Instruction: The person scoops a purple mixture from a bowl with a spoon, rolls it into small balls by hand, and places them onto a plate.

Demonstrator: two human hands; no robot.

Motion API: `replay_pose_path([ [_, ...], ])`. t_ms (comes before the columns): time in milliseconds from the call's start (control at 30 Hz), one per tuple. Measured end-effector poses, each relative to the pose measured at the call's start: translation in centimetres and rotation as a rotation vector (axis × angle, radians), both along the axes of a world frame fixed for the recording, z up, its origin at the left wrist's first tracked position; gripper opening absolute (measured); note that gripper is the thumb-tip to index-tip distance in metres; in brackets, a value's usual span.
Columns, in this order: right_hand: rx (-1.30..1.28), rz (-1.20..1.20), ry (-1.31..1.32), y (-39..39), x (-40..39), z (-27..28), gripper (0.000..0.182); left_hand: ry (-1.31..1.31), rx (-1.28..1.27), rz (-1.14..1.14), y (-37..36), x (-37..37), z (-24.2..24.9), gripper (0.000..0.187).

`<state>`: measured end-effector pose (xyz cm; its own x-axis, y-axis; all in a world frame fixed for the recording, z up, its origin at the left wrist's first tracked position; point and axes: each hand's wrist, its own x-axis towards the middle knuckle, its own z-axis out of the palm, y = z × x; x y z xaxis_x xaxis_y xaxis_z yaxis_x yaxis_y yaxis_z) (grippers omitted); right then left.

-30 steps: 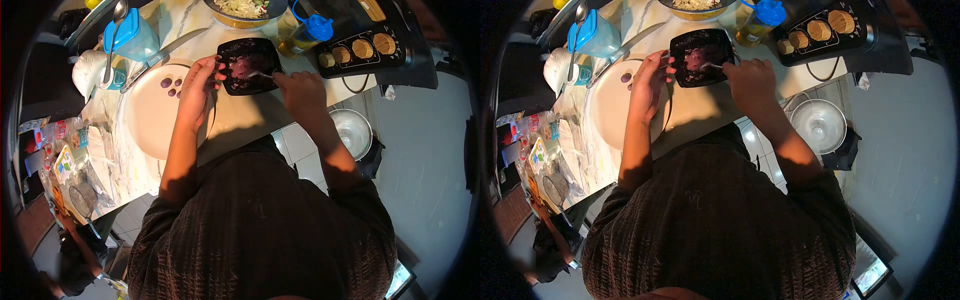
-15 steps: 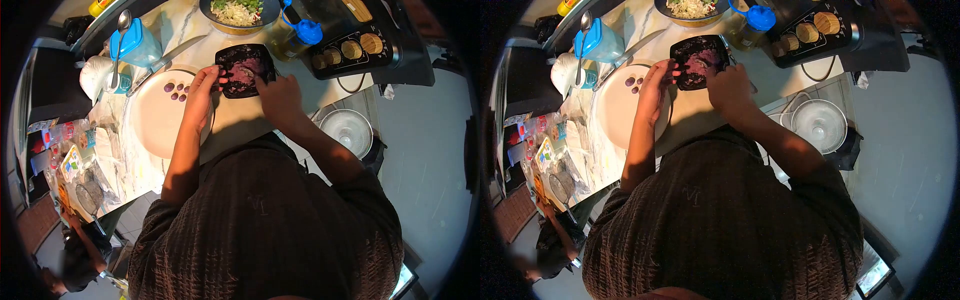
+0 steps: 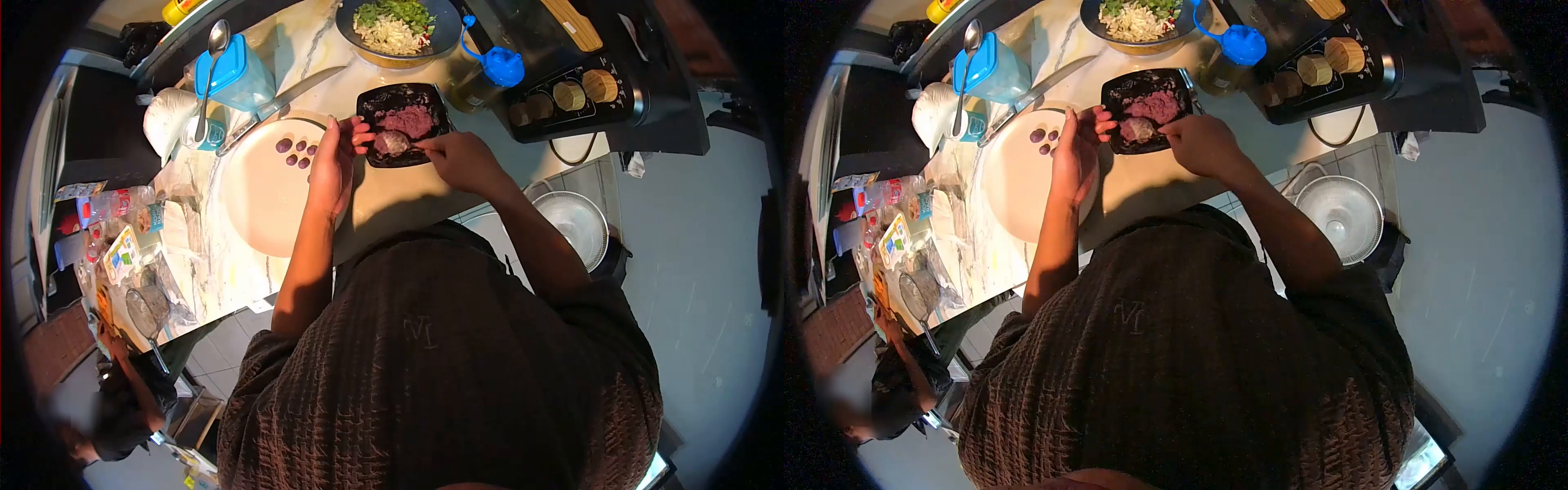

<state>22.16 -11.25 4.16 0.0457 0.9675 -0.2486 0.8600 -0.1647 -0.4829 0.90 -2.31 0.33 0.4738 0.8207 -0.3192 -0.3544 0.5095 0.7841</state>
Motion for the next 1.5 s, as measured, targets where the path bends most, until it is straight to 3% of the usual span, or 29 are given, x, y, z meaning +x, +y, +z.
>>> replay_pose_path([
  [33,-0.081,-0.117,0.252,-0.1,0.5,0.3,0.027,-0.004,-0.024,0.003,-0.1,-0.1,0.2,0.053],
  [167,-0.093,-0.209,0.319,-1.4,2.2,1.9,0.029,0.038,0.085,0.100,-0.4,0.0,0.1,0.042],
  [233,0.087,-0.212,0.402,-2.2,2.8,1.7,0.029,0.411,0.500,0.112,-0.7,0.6,-0.4,0.046],
  [367,0.037,-0.249,0.461,-3.6,2.7,2.3,0.030,0.664,0.705,-0.032,-1.9,2.6,2.1,0.062],
  [467,0.072,-0.300,0.524,-3.9,1.9,2.5,0.031,0.622,0.620,-0.015,-2.3,4.3,1.8,0.062],
  [667,0.141,-0.265,0.425,-3.8,1.0,2.9,0.029,0.788,0.640,0.077,-2.1,4.9,0.9,0.038],
  [1067,0.138,-0.325,0.389,-4.0,0.2,2.9,0.030,0.774,0.589,0.208,-1.9,3.8,0.8,0.031],
  [1200,0.187,-0.208,0.300,-3.6,0.6,0.7,0.031,0.515,0.574,0.234,-1.3,3.1,0.8,0.030],
  [1300,0.098,-0.143,0.145,-3.1,0.2,0.4,0.035,0.188,0.259,0.148,-0.8,2.2,1.0,0.030],
  [1333,-0.005,-0.156,0.068,-2.8,-0.1,0.6,0.037,0.188,0.259,0.149,-0.9,2.0,1.0,0.030],
  [1500,0.073,-0.156,-0.065,-2.5,-0.2,0.0,0.036,0.066,0.248,0.220,-1.5,1.8,2.1,0.024],
])
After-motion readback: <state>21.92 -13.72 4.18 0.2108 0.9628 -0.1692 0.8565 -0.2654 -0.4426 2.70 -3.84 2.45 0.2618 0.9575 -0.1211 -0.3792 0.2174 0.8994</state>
